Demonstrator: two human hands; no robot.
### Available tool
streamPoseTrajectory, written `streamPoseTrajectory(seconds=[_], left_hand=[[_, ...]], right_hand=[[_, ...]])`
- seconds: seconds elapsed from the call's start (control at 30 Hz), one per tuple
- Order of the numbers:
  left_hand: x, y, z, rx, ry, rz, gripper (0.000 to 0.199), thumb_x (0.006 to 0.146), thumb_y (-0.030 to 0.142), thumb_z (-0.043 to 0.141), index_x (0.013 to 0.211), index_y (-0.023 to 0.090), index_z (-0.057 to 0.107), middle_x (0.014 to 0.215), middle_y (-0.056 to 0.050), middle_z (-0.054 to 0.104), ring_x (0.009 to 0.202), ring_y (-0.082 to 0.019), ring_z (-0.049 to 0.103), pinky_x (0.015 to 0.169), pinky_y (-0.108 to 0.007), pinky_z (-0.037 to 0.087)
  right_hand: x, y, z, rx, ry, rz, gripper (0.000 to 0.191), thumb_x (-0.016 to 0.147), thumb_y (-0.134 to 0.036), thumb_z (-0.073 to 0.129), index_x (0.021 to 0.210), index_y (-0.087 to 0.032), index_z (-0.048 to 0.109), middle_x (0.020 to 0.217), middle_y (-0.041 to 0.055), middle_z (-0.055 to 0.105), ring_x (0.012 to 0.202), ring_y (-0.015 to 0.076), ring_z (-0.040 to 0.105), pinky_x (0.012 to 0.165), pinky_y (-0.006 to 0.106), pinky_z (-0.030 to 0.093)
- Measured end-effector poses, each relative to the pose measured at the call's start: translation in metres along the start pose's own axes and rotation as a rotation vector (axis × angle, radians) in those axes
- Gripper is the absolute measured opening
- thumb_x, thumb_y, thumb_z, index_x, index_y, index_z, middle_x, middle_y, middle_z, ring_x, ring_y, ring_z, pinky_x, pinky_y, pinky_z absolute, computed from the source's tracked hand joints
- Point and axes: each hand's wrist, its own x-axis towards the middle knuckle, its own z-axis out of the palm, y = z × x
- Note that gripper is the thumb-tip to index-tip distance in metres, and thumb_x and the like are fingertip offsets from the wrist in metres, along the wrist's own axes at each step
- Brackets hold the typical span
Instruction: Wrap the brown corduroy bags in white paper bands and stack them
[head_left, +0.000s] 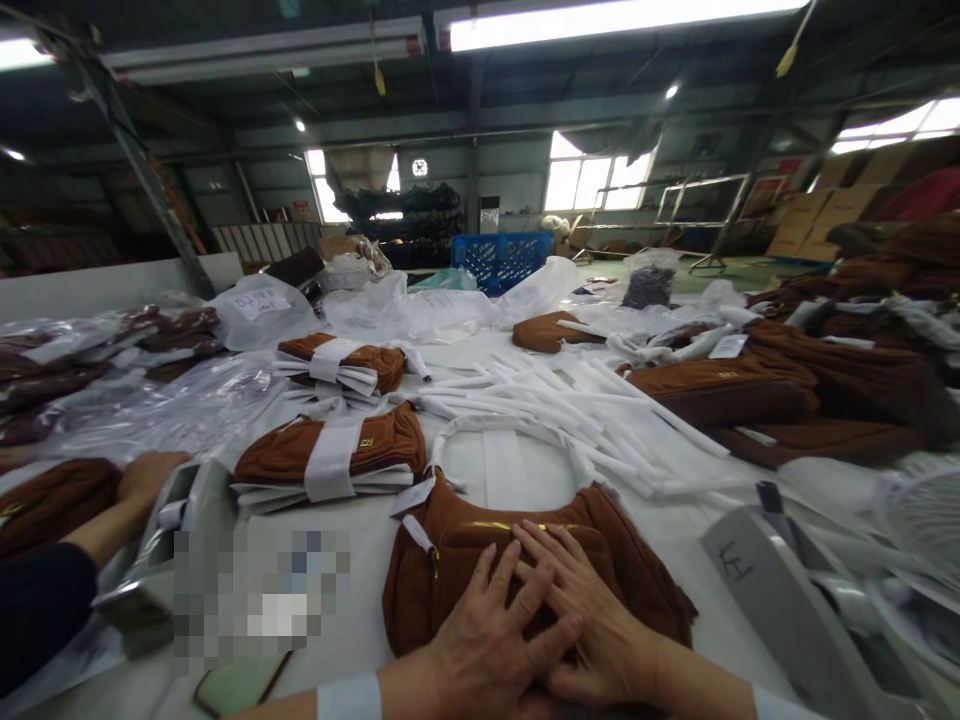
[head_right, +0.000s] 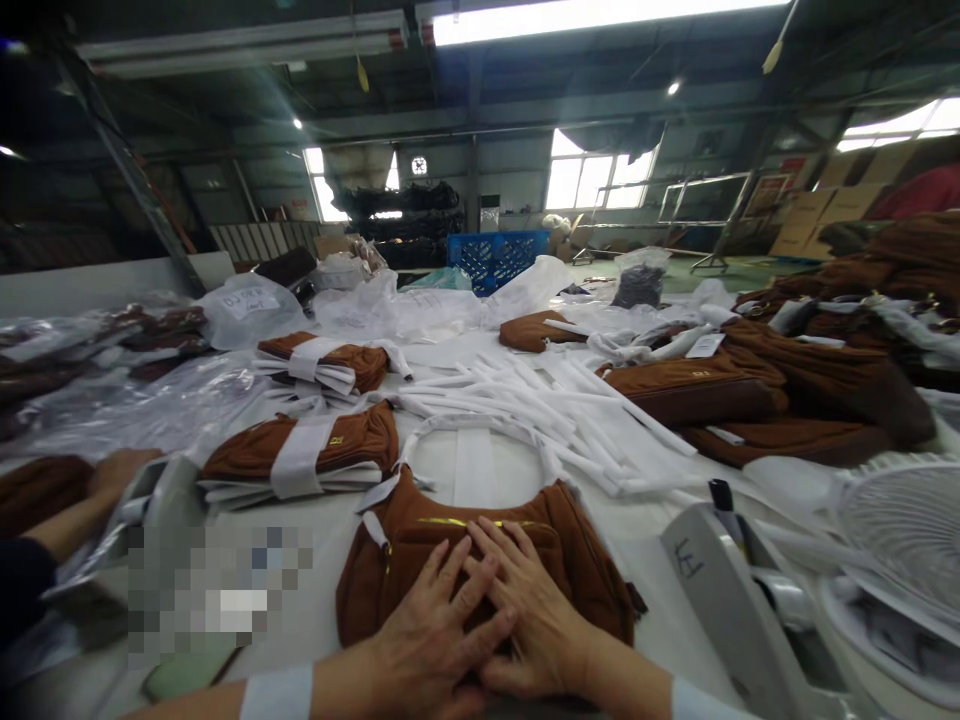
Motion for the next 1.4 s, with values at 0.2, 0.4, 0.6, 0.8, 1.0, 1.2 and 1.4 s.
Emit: streamPoseTrajectory(seconds=[0.2, 0.4, 0.6, 0.8, 1.0, 1.2, 1.4], left_hand=[[0.000, -0.003, -0.012, 0.068, 0.024, -0.011, 0.089, 0.085, 0.065, 0.050, 0.154, 0.015, 0.022, 0.156, -0.026, 0.026, 0.138, -0.049, 0.033, 0.102, -0.064, 0.041], [0.005, -0.007, 0.008, 0.302, 0.298, 0.015, 0.069, 0.089, 0.062, 0.052, 0.144, 0.023, 0.042, 0.143, -0.021, 0.049, 0.122, -0.042, 0.054, 0.093, -0.055, 0.049], [0.013, -0.010, 0.051, 0.401, 0.583, -0.049, 0.050, 0.085, 0.048, 0.064, 0.132, 0.034, 0.054, 0.139, -0.012, 0.055, 0.118, -0.034, 0.059, 0.093, -0.050, 0.050], [0.016, -0.012, 0.061, 0.464, 0.609, -0.078, 0.054, 0.083, 0.042, 0.066, 0.135, 0.034, 0.052, 0.136, -0.009, 0.057, 0.115, -0.032, 0.060, 0.098, -0.052, 0.047], [0.010, -0.010, 0.037, 0.358, 0.505, -0.054, 0.058, 0.087, 0.044, 0.062, 0.141, 0.029, 0.046, 0.142, -0.013, 0.052, 0.123, -0.035, 0.055, 0.101, -0.053, 0.044], [0.000, -0.007, -0.014, 0.120, 0.020, -0.005, 0.080, 0.092, 0.067, 0.039, 0.154, 0.020, 0.021, 0.154, -0.022, 0.032, 0.136, -0.042, 0.040, 0.104, -0.058, 0.041], [-0.001, 0.000, -0.018, -0.003, -0.085, -0.030, 0.081, 0.092, 0.062, 0.041, 0.156, 0.023, 0.011, 0.160, -0.023, 0.016, 0.140, -0.048, 0.029, 0.107, -0.066, 0.035]], right_hand=[[0.021, 0.017, -0.041, 0.293, 0.010, 0.078, 0.055, 0.077, -0.026, 0.057, 0.132, -0.019, 0.061, 0.139, 0.0145, 0.056, 0.130, 0.0326, 0.051, 0.107, 0.055, 0.041], [0.102, 0.101, -0.067, 0.042, 0.330, 0.432, 0.033, 0.091, -0.023, 0.049, 0.119, -0.015, 0.065, 0.104, 0.0097, 0.073, 0.095, 0.0229, 0.070, 0.086, 0.035, 0.056], [0.179, 0.153, -0.043, -0.364, 0.023, 0.490, 0.033, 0.096, -0.016, 0.045, 0.126, -0.013, 0.057, 0.118, 0.0139, 0.067, 0.108, 0.0250, 0.064, 0.090, 0.034, 0.049], [0.200, 0.176, -0.020, -0.457, -0.091, 0.561, 0.033, 0.089, -0.014, 0.057, 0.122, -0.014, 0.059, 0.119, 0.0181, 0.061, 0.114, 0.0316, 0.056, 0.093, 0.043, 0.042], [0.183, 0.166, -0.045, -0.410, -0.179, 0.492, 0.025, 0.095, -0.017, 0.045, 0.102, -0.014, 0.069, 0.113, 0.0175, 0.061, 0.106, 0.0280, 0.057, 0.086, 0.035, 0.041], [0.131, 0.111, -0.052, -0.184, -0.360, 0.362, 0.012, 0.083, -0.028, 0.064, 0.086, -0.019, 0.073, 0.087, 0.0062, 0.070, 0.085, 0.0210, 0.063, 0.072, 0.026, 0.040], [0.098, 0.081, -0.041, -0.026, -0.369, 0.345, 0.042, 0.082, -0.015, 0.054, 0.123, -0.019, 0.067, 0.098, 0.0060, 0.074, 0.089, 0.0189, 0.067, 0.078, 0.023, 0.043]])
